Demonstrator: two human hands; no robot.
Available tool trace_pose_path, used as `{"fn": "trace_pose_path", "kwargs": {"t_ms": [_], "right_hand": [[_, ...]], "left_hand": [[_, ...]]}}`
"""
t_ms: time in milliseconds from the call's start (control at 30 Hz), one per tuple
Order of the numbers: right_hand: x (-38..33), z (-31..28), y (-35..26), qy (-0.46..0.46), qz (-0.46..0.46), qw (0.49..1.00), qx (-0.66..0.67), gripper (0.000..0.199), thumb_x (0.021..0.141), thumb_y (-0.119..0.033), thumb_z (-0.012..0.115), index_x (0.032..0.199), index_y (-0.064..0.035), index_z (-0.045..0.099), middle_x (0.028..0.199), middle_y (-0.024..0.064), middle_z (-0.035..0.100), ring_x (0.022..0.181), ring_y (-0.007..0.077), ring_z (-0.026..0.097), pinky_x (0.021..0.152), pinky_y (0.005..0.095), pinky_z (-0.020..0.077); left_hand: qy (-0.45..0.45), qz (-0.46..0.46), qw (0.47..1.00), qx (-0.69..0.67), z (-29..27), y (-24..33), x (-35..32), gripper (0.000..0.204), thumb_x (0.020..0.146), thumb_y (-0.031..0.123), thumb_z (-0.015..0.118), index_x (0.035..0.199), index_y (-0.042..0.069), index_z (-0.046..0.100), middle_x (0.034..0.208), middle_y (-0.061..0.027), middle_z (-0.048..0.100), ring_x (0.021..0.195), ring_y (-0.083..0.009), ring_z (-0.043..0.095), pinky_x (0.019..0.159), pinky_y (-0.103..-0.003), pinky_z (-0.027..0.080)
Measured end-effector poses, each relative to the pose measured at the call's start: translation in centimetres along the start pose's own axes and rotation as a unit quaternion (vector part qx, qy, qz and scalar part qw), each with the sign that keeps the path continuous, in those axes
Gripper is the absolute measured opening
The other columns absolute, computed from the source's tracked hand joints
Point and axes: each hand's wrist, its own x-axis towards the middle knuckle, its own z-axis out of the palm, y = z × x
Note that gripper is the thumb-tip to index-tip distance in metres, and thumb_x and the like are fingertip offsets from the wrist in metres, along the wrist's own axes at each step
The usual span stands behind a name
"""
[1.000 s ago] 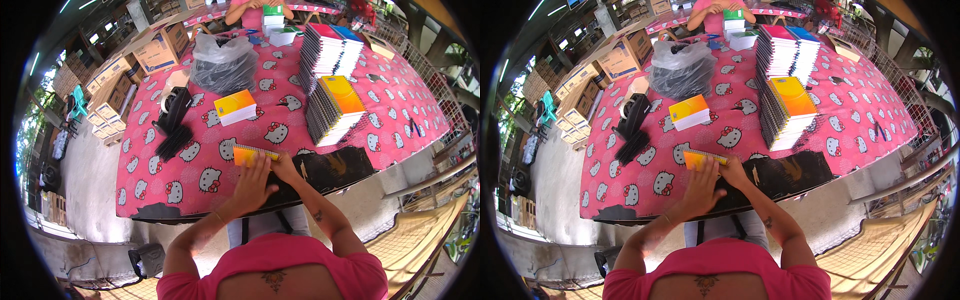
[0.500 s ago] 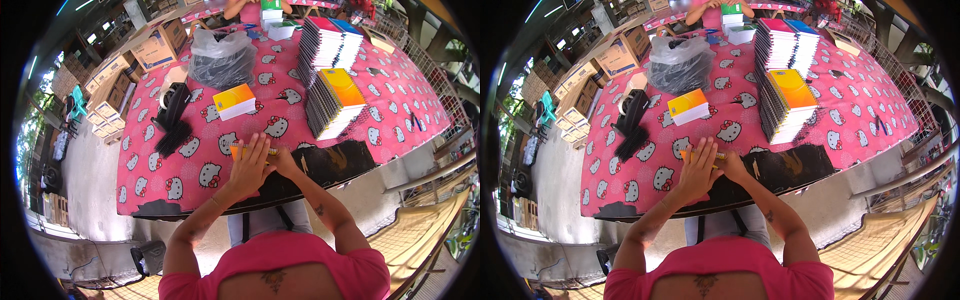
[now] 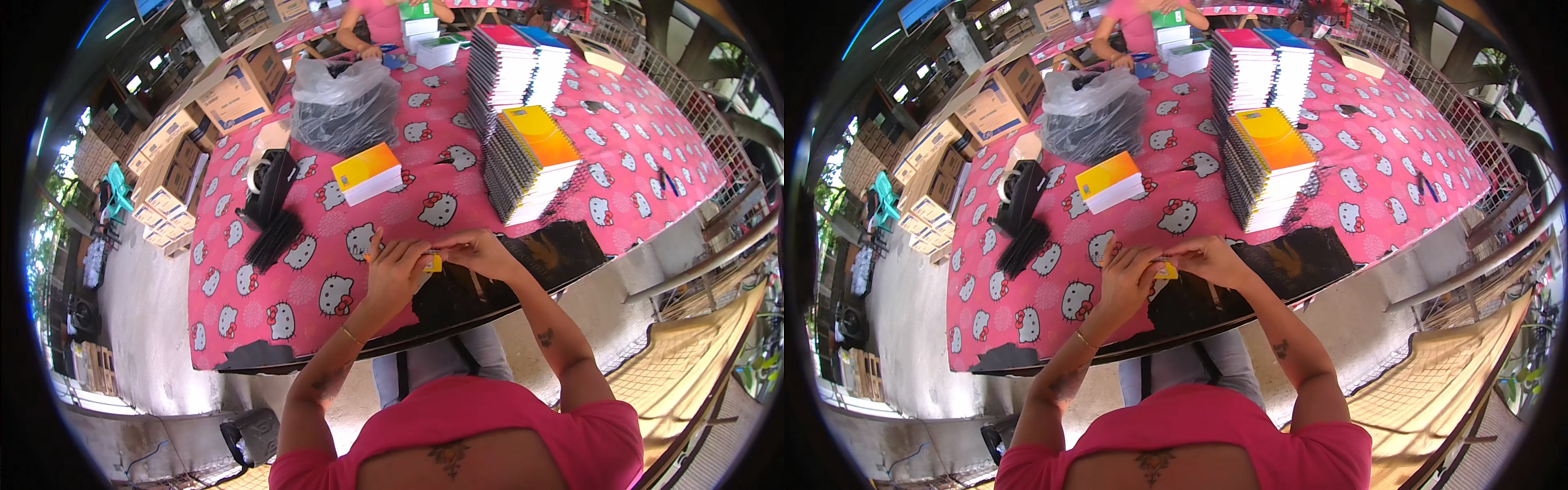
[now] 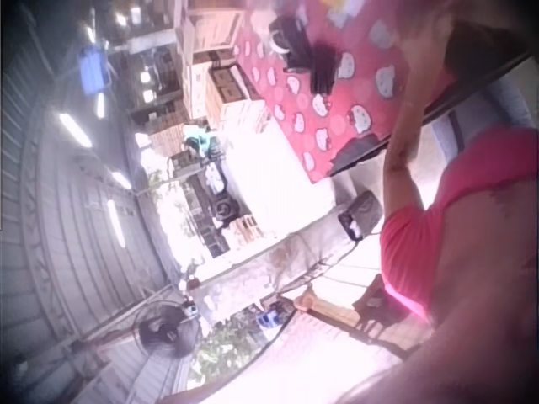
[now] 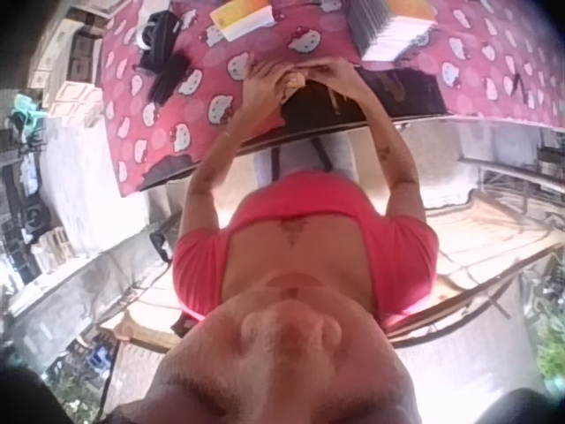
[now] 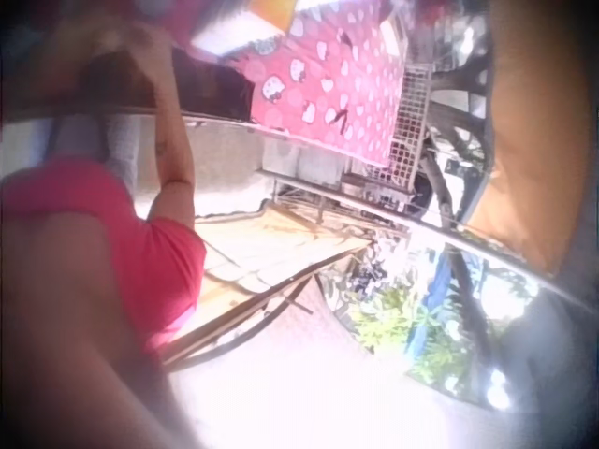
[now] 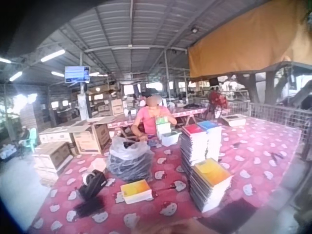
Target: The person aligns notebooks by hand and places them into stacks on a table.
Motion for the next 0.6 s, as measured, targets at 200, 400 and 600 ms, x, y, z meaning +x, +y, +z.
{"fn": "trace_pose_path", "kwargs": {"t_ms": [200,400,600], "right_hand": [[0.7,-0.7,-0.4,-0.013,-0.043,0.997,-0.068,0.013,0.088,-0.004,0.07,0.098,0.0027,0.07,0.087,0.0065,0.072,0.083,0.0097,0.067,0.076,0.0263,0.0554],[0.4,0.9,-1.5,0.118,-0.152,0.952,-0.238,0.013,0.078,-0.007,0.071,0.087,-0.0005,0.063,0.069,0.0103,0.062,0.065,0.0247,0.066,0.062,0.0336,0.0522],[-3.2,-1.9,-10.5,0.363,-0.318,0.806,-0.343,0.032,0.076,-0.011,0.078,0.103,-0.0017,0.065,0.097,0.0144,0.066,0.092,0.0335,0.065,0.083,0.0406,0.0509]], "left_hand": [[0.0,-0.003,1.0,0.001,-0.5,0.0,0.2,0.02,0.086,0.019,0.072,0.103,0.01,0.065,0.092,-0.0054,0.067,0.087,-0.0277,0.064,0.091,-0.045,0.043],[-0.081,0.005,0.997,-0.01,-1.4,0.8,1.5,0.012,0.086,0.014,0.068,0.096,0.008,0.064,0.086,-0.0077,0.064,0.084,-0.0295,0.062,0.078,-0.043,0.045],[0.012,0.105,0.994,-0.014,-5.6,4.2,10.6,0.015,0.084,0.006,0.066,0.099,0.004,0.066,0.091,-0.0109,0.066,0.084,-0.0311,0.063,0.074,-0.044,0.047]]}}
